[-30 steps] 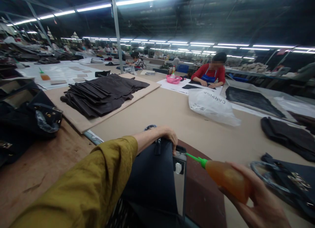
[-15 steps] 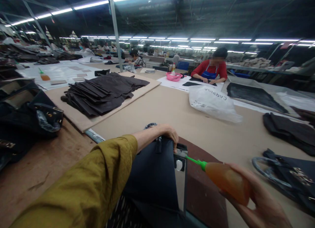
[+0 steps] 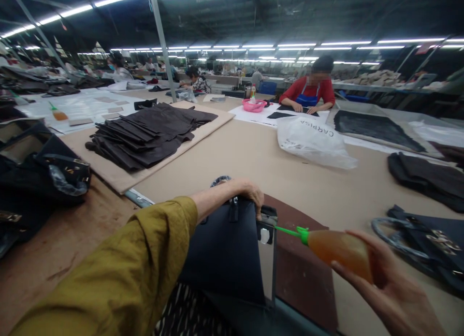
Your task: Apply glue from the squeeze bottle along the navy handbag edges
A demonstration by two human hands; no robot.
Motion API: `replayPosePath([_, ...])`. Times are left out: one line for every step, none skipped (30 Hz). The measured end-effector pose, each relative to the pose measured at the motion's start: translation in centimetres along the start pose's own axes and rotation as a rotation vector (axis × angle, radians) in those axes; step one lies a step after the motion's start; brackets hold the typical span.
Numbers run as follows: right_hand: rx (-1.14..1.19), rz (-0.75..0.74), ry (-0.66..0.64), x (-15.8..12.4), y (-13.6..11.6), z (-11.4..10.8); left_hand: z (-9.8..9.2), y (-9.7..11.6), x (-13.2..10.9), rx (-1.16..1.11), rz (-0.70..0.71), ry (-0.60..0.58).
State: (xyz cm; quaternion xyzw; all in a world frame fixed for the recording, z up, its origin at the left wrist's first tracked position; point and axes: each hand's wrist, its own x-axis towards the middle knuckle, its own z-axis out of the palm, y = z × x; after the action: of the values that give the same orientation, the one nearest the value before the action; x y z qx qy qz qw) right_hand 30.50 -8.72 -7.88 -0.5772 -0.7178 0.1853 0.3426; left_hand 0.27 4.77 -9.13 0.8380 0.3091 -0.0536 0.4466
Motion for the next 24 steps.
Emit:
replayPosePath([0.021,0.041,-0.010,0.0,0.0,0.0,0.0,0.1,0.1,0.001,-0.010,-0.005])
replayPosePath([0.042,0.075,-0.020,0.1,0.0,0.0,0.0,0.2,0.2,0.003,-0.021,-0.010])
replayPosePath([0.061,0.104,-0.028,0.1,0.1,0.0,0.0,0.3,0.4,0.004,-0.032,-0.015])
replayPosePath([0.080,0.125,-0.034,0.1,0.2,0.0,-0.1,0.4,0.6,0.006,-0.044,-0.021])
replayPosePath([0.097,0.141,-0.041,0.1,0.4,0.0,-0.1,0.5,0.7,0.008,-0.057,-0.028])
replayPosePath([0.104,0.152,-0.052,0.0,0.6,0.0,-0.1,0.7,0.9,0.011,-0.072,-0.036])
replayPosePath([0.109,0.156,-0.061,-0.1,0.8,0.0,-0.1,0.8,1.1,0.014,-0.087,-0.046])
replayPosePath([0.107,0.156,-0.073,-0.2,1.1,0.0,-0.1,1.0,1.3,0.017,-0.102,-0.056])
replayPosePath([0.101,0.155,-0.085,-0.3,1.3,-0.1,-0.2,1.1,1.5,0.020,-0.117,-0.066])
replayPosePath([0.098,0.151,-0.101,-0.4,1.5,-0.2,-0.2,1.3,1.6,0.022,-0.131,-0.076])
replayPosePath([0.102,0.145,-0.118,-0.5,1.6,-0.3,-0.2,1.4,1.7,0.023,-0.144,-0.084])
replayPosePath([0.113,0.140,-0.135,-0.5,1.6,-0.4,-0.3,1.6,1.8,0.025,-0.155,-0.090])
replayPosePath([0.126,0.136,-0.151,-0.5,1.6,-0.4,-0.4,1.7,1.9,0.026,-0.164,-0.095])
replayPosePath([0.136,0.135,-0.163,-0.5,1.5,-0.4,-0.4,1.8,1.9,0.028,-0.172,-0.101])
replayPosePath([0.145,0.135,-0.164,-0.4,1.4,-0.4,-0.5,1.9,1.9,0.030,-0.180,-0.108])
replayPosePath([0.150,0.139,-0.162,-0.2,1.2,-0.3,-0.5,1.9,1.9,0.032,-0.186,-0.116])
replayPosePath([0.156,0.141,-0.151,-0.1,1.1,-0.2,-0.6,1.9,1.9,0.033,-0.191,-0.125])
replayPosePath([0.162,0.140,-0.139,0.1,0.9,0.0,-0.6,2.0,1.9,0.033,-0.196,-0.134])
replayPosePath([0.165,0.137,-0.127,0.3,0.9,0.2,-0.6,1.9,1.9,0.032,-0.198,-0.142])
replayPosePath([0.161,0.135,-0.112,0.5,0.8,0.3,-0.6,1.9,1.9,0.031,-0.200,-0.148])
replayPosePath([0.153,0.134,-0.101,0.7,0.8,0.5,-0.6,1.9,1.9,0.030,-0.200,-0.153])
replayPosePath([0.145,0.135,-0.092,0.9,0.8,0.6,-0.6,1.9,1.9,0.028,-0.200,-0.155])
replayPosePath([0.137,0.137,-0.086,1.0,0.8,0.6,-0.6,1.9,1.9,0.027,-0.198,-0.156])
replayPosePath([0.132,0.140,-0.085,1.1,0.9,0.7,-0.6,2.0,1.9,0.026,-0.197,-0.155])
